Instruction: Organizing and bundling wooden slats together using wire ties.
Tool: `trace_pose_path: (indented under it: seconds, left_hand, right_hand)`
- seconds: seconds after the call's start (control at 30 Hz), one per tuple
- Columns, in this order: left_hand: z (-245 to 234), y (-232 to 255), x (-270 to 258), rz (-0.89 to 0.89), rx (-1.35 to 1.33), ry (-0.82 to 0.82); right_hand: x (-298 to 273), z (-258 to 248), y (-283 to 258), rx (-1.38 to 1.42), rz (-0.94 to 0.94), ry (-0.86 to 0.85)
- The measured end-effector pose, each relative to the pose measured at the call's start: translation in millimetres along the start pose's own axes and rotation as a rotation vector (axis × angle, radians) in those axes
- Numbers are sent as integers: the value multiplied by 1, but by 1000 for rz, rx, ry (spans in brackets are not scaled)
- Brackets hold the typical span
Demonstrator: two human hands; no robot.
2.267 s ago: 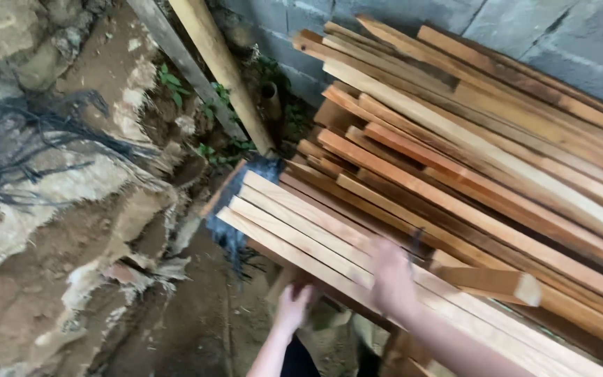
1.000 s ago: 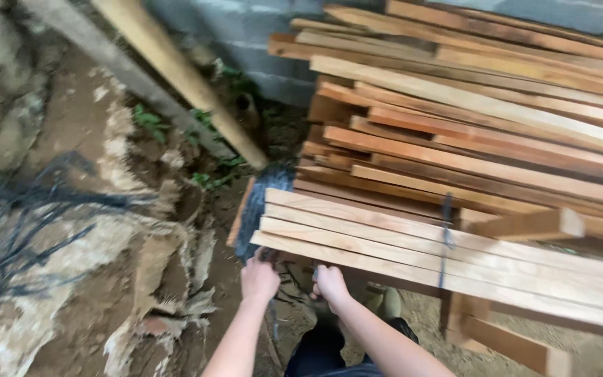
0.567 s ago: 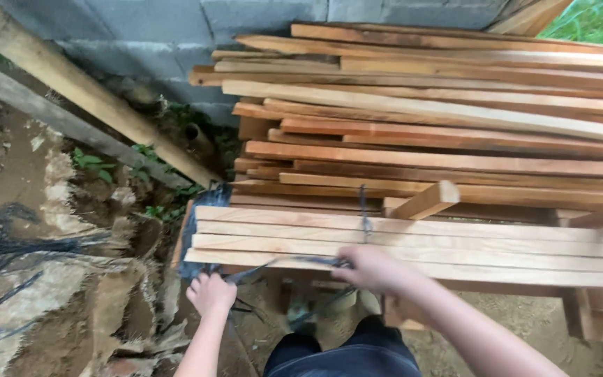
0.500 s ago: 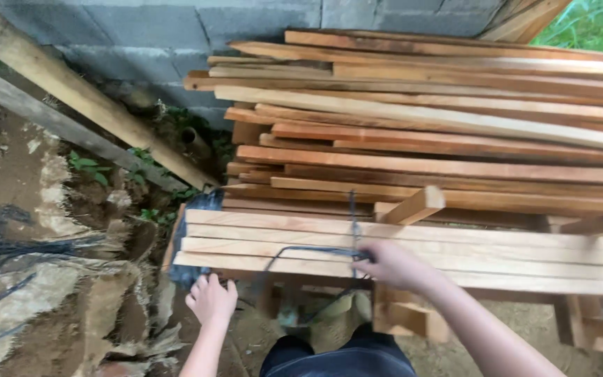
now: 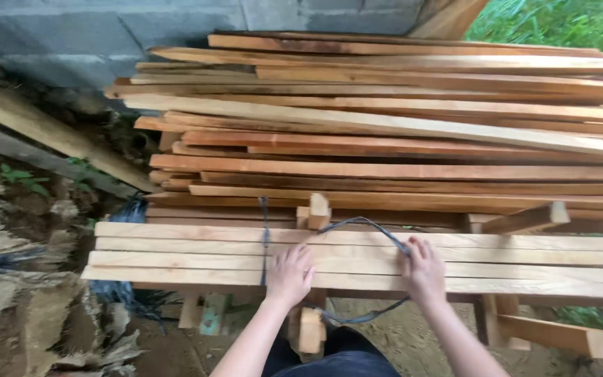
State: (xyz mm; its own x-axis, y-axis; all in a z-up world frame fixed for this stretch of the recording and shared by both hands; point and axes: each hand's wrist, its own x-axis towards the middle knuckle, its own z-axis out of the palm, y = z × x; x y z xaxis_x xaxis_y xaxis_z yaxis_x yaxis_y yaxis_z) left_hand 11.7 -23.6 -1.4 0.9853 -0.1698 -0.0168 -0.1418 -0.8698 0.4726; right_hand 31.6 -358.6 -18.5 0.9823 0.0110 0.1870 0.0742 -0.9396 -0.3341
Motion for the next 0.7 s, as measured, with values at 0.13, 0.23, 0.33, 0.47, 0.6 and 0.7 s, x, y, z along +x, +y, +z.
trace_pose_path:
  seconds: [0.13, 0.23, 0.33, 0.47, 0.6, 0.7]
  left_hand:
    - [1, 9, 12, -85, 96, -128]
    - [0, 5, 9, -101, 124, -173]
    - [-14, 19, 17, -112, 131, -223]
    - [-17, 22, 25, -185, 162, -365]
    - [-12, 25, 41, -217, 209, -542]
    - [10, 9, 66, -241, 46, -574]
  right_hand:
    - [-14, 28, 13, -100, -54, 87]
    - [-20, 29, 7, -45, 44, 101]
    - [-15, 24, 8, -22, 66, 111]
    - [-14, 24, 2, -25, 78, 102]
    - [-17, 16, 2, 0, 118, 95]
    - [-10, 30, 20, 111, 126, 122]
